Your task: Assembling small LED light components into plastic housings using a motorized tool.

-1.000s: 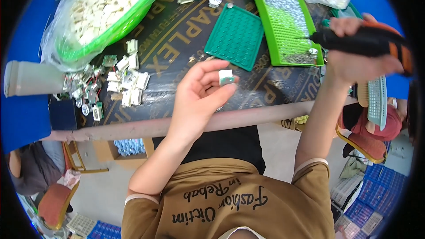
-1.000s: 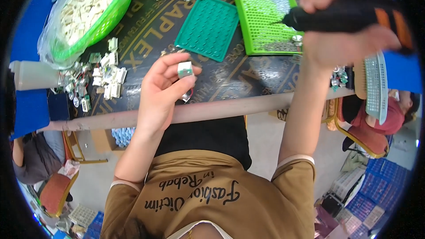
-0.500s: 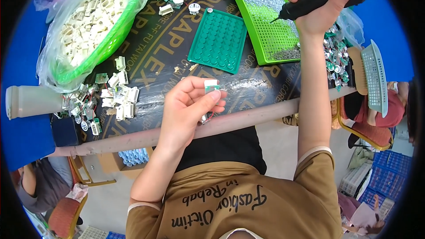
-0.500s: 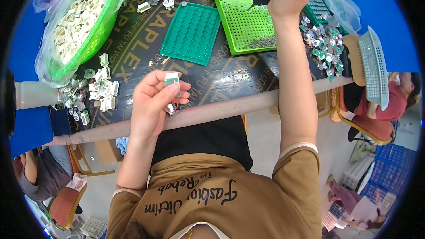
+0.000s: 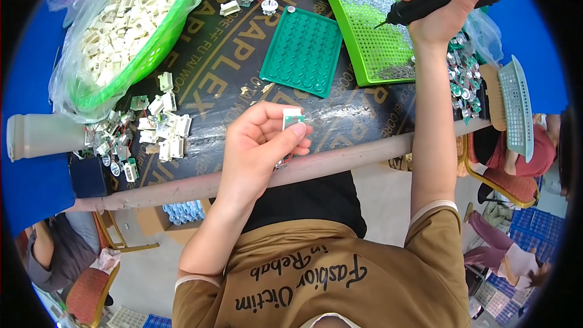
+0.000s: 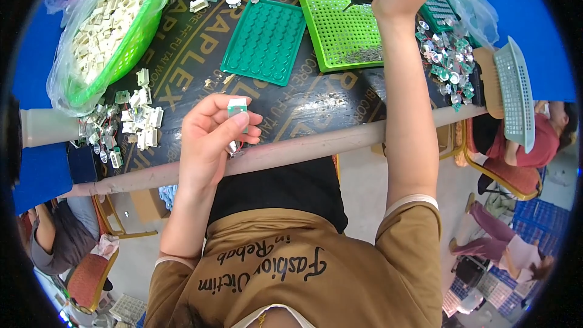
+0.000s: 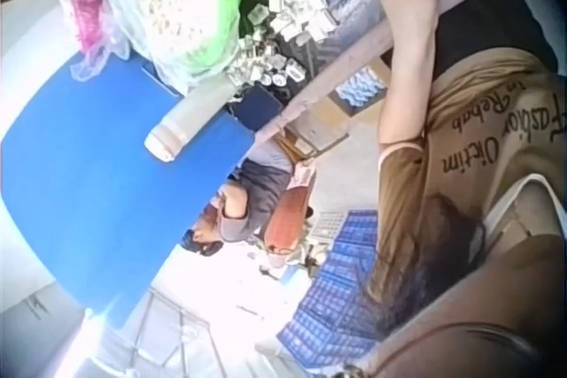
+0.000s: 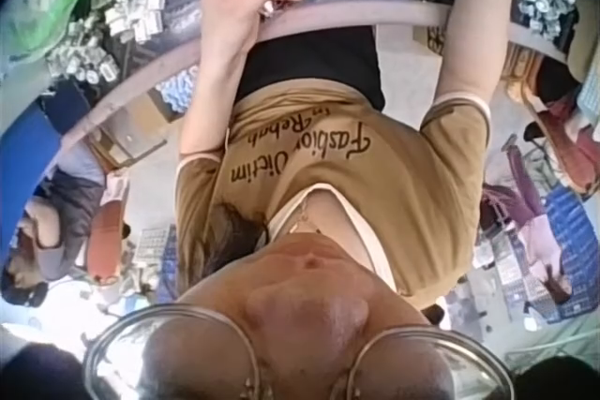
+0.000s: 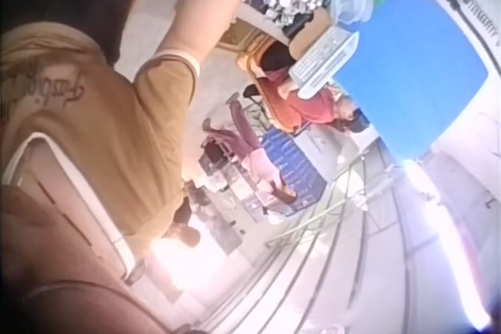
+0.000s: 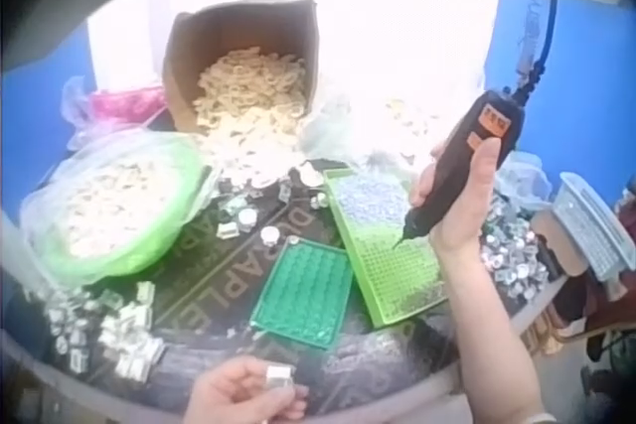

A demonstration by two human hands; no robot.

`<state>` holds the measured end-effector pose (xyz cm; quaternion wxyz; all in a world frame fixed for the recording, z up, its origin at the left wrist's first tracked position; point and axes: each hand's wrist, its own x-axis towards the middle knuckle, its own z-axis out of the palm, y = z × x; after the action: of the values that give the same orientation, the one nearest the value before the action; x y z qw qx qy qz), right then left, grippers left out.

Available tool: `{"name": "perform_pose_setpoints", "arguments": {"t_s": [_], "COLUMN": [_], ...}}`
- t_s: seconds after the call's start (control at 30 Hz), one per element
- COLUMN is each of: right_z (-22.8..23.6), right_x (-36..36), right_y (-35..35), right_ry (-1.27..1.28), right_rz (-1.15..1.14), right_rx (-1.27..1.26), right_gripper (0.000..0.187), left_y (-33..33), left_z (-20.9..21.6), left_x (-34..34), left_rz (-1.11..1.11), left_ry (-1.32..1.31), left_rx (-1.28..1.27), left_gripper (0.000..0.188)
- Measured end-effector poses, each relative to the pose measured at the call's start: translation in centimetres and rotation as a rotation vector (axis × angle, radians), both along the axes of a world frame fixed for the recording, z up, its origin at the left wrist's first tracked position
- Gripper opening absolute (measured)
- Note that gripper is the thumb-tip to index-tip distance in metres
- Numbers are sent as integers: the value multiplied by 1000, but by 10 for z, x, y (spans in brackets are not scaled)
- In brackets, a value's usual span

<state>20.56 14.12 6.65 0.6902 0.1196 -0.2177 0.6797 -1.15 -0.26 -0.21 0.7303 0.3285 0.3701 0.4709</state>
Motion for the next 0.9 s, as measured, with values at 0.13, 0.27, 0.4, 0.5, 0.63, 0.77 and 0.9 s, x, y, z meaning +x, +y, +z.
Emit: {"name": "perform_pose_setpoints", "arguments": {"t_s": [0.13,0.27,0.4,0.5,0.63,0.77,0.9], "right_z": [-7,17,24,21,20,26,9], "right_x": [56,42,-25,-45,-38,-39,-68], "right_y": [6,-32,-102,-134,-140,-139,-142], "right_ry": [-989,-787,-726,-919,-969,-1100,-884], "right_rz": [-786,-626,-697,-858,-520,-341,-542], "right_rx": [67,272,371,423,555,570,510], "right_gripper": [86,92,79,68,65,60,58], "left_y": [2,2,2,2,1,0,1], "left_z": [3,-1,-2,-1,-1,3,1], "left_x": [4,3,1,2,1,0,0], "left_rz": [-4,14,23,13,5,11,8], "left_ry": [-6,7,20,13,23,7,6], "left_rx": [-20,3,-4,0,-6,-35,-27], "left_gripper": [13,15,15,15,15,14,14]}}
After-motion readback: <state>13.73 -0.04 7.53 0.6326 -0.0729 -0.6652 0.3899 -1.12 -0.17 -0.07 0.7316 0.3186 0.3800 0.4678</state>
